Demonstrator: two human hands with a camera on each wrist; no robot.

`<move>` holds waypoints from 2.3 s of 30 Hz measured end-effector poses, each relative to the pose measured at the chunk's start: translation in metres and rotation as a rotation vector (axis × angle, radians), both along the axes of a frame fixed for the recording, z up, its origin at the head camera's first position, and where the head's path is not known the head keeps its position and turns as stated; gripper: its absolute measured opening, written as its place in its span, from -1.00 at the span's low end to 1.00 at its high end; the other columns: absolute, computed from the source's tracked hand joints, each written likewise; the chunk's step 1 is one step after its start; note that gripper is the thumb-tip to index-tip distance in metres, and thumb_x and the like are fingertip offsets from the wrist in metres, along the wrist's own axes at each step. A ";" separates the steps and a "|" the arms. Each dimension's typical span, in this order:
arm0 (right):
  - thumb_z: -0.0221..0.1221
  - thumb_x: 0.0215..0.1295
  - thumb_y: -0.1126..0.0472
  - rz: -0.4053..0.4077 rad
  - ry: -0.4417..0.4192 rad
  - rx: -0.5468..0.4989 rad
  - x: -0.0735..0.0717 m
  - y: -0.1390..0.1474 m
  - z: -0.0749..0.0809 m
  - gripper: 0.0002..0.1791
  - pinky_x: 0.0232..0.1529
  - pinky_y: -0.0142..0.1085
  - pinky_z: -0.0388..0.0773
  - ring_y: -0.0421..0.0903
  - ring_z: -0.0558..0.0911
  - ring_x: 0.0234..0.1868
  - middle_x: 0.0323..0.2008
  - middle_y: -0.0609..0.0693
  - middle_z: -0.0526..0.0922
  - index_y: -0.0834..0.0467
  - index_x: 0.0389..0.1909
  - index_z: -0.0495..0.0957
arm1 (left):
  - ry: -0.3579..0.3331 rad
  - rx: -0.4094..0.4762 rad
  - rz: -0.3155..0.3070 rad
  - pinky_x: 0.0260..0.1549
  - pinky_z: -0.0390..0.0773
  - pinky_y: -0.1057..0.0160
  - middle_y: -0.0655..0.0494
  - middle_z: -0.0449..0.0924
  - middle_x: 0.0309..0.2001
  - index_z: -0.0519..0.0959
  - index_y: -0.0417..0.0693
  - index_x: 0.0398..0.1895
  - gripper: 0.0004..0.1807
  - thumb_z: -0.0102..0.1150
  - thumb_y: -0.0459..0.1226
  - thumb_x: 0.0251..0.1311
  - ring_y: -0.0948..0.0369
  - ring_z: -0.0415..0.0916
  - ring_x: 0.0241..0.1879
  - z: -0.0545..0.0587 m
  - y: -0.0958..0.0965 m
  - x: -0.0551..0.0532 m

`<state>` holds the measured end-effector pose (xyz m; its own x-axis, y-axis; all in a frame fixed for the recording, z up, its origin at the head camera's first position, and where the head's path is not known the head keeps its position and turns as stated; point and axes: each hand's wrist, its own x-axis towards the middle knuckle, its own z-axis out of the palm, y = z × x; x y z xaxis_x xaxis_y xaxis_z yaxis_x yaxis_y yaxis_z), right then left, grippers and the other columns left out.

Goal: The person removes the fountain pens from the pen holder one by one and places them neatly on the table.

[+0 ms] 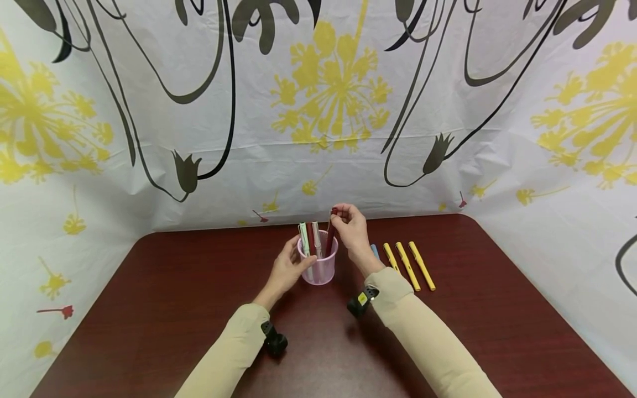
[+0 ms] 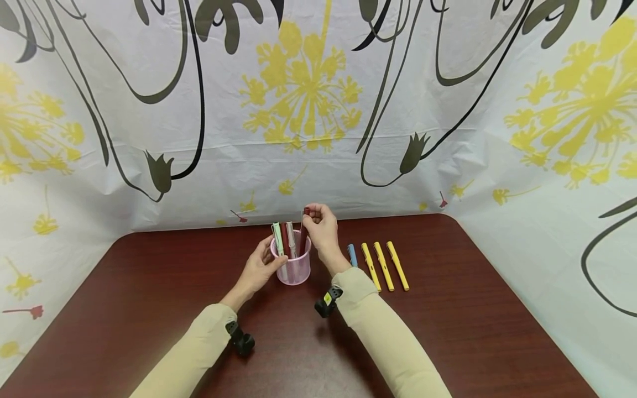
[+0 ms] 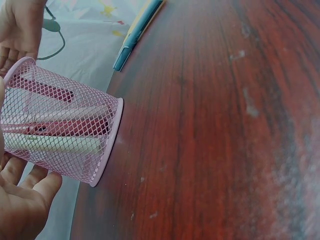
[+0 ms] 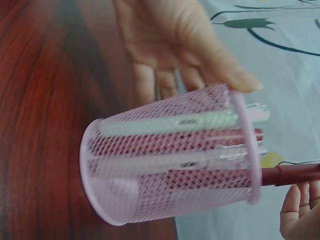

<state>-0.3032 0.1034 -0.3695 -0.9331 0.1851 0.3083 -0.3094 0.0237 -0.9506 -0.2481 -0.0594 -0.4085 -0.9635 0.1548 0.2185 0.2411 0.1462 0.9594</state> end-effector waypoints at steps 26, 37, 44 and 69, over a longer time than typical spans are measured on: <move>0.05 0.29 0.46 0.032 0.097 -0.394 0.022 0.038 0.045 -0.82 -0.39 -0.47 0.44 -0.28 0.45 -0.41 -0.35 -0.11 0.54 0.19 -0.15 0.48 | 0.002 0.014 0.011 0.25 0.31 -0.05 -0.27 0.27 0.31 0.18 -0.16 0.37 -0.22 0.32 -0.27 0.10 -0.12 0.25 0.29 -0.034 -0.001 -0.023; 0.03 0.30 0.45 -0.031 0.080 -0.390 0.024 0.064 0.038 -0.80 -0.42 -0.53 0.42 -0.31 0.48 -0.37 -0.34 -0.17 0.60 0.13 -0.19 0.51 | 0.000 0.016 0.012 0.26 0.29 -0.05 -0.27 0.26 0.31 0.19 -0.16 0.36 -0.23 0.31 -0.29 0.09 -0.12 0.24 0.30 -0.034 -0.001 -0.024; 0.07 0.31 0.40 -0.060 0.061 -0.378 0.024 0.086 0.030 -0.84 -0.44 -0.55 0.42 -0.30 0.48 -0.39 -0.33 -0.17 0.62 0.16 -0.15 0.52 | 0.005 0.021 0.009 0.27 0.28 -0.05 -0.28 0.26 0.31 0.18 -0.17 0.36 -0.23 0.31 -0.29 0.10 -0.12 0.23 0.31 -0.033 0.000 -0.024; 0.09 0.28 0.42 -0.125 -0.027 -0.396 0.029 0.175 0.004 -0.80 -0.41 -0.59 0.52 -0.35 0.59 -0.33 -0.31 -0.19 0.67 0.10 -0.22 0.61 | 0.003 0.017 -0.008 0.27 0.24 -0.13 -0.40 0.24 0.29 0.15 -0.34 0.34 -0.27 0.24 -0.39 0.14 -0.21 0.20 0.30 -0.002 0.002 -0.002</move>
